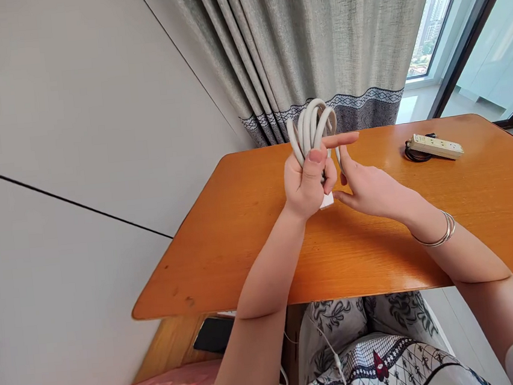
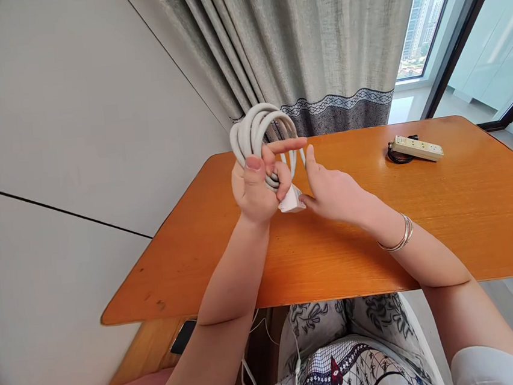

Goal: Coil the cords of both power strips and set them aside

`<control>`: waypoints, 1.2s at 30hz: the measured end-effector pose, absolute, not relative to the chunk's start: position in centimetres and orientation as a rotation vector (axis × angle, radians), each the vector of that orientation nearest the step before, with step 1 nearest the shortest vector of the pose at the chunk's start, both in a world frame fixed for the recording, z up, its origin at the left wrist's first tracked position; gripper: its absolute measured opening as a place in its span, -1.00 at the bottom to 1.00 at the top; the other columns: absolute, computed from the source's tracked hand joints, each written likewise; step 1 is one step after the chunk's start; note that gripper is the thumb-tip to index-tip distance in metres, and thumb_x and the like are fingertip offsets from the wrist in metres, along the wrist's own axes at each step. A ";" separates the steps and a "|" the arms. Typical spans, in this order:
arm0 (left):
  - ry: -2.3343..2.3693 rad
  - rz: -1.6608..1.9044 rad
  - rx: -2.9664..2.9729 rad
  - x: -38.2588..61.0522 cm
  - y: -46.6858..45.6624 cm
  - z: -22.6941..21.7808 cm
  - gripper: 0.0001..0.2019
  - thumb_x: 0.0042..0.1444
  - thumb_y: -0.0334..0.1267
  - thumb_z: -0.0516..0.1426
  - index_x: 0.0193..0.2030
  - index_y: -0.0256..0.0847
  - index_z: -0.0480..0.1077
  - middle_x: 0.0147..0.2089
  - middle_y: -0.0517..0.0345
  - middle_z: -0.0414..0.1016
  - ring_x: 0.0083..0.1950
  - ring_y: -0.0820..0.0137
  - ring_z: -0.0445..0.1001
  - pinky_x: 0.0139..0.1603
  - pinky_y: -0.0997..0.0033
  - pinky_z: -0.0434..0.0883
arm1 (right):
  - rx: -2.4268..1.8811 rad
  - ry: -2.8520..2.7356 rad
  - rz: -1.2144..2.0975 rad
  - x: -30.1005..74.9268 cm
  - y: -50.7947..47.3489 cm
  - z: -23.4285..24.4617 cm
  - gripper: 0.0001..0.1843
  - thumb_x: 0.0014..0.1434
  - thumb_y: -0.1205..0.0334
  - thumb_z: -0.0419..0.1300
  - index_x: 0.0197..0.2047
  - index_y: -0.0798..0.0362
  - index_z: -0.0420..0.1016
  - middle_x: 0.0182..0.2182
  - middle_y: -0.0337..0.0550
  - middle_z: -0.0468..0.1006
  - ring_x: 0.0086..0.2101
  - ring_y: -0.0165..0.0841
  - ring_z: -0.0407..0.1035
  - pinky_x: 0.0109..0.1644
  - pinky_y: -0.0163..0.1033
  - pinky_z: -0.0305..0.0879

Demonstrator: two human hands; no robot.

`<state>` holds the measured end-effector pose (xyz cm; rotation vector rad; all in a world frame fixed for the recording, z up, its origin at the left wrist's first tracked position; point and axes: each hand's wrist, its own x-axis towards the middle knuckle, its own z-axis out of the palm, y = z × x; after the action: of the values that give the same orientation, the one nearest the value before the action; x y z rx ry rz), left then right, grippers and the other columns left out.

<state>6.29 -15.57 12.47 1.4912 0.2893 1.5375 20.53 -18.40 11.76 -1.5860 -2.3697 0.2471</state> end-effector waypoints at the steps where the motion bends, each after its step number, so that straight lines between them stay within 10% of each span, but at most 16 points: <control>1: 0.282 1.561 1.469 6.2 -15.5 12.4 -0.45 0.25 0.18 0.15 -0.56 -0.19 0.17 -0.27 0.04 0.68 -0.73 0.65 0.13 -0.73 0.45 -0.03 | -1.557 -2.344 0.238 20.5 -18.4 11.7 0.04 0.30 0.12 0.09 0.55 0.25 -0.53 0.09 0.29 0.54 -0.11 -0.04 0.52 -0.16 -0.07 0.37; 14: 0.349 1.379 0.908 4.4 -14.6 14.5 -0.37 0.38 0.28 -0.30 -0.49 -0.16 0.13 -0.55 0.21 0.44 -0.81 0.66 -0.13 -0.80 0.49 -0.08 | -1.181 -2.140 0.757 21.8 -18.3 13.5 -0.54 0.43 -0.09 -0.01 0.15 0.08 0.34 -0.44 -0.24 0.51 -0.47 -0.38 0.37 -0.34 -0.26 0.22; 21: 0.358 1.377 0.797 5.2 -15.6 15.4 -0.37 0.38 0.25 -0.39 -0.51 -0.16 0.01 -0.66 0.30 0.16 -0.83 0.70 -0.27 -0.83 0.55 -0.21 | -0.915 -1.605 1.154 20.1 -16.9 10.9 -0.42 0.24 -0.41 0.06 -0.36 -0.02 0.22 -0.54 -0.31 0.33 -0.56 -0.47 0.19 -0.51 -0.30 0.12; 29: 0.364 1.324 0.855 5.7 -15.8 14.7 -0.38 0.38 0.28 -0.28 -0.51 -0.16 0.06 -0.67 0.35 0.09 -0.82 0.69 -0.27 -0.82 0.54 -0.16 | -0.928 -1.202 1.433 19.1 -17.1 11.2 -0.64 0.12 -0.06 0.27 -0.15 0.01 0.39 -0.42 -0.29 0.47 -0.46 -0.42 0.31 -0.50 -0.31 0.17; 36: 0.387 1.297 0.836 5.4 -15.1 14.0 -0.44 0.41 0.21 -0.21 -0.46 -0.14 0.14 -0.61 0.34 0.18 -0.82 0.66 -0.17 -0.81 0.54 -0.04 | -0.845 -1.222 1.335 18.7 -16.3 10.6 -0.48 0.12 -0.17 0.18 0.00 0.03 0.42 -0.19 -0.07 0.64 -0.17 -0.19 0.55 -0.09 -0.09 0.46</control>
<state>5.41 -15.08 14.02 0.8362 0.3873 1.2971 18.67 -16.33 10.57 -0.8453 -1.2224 1.3354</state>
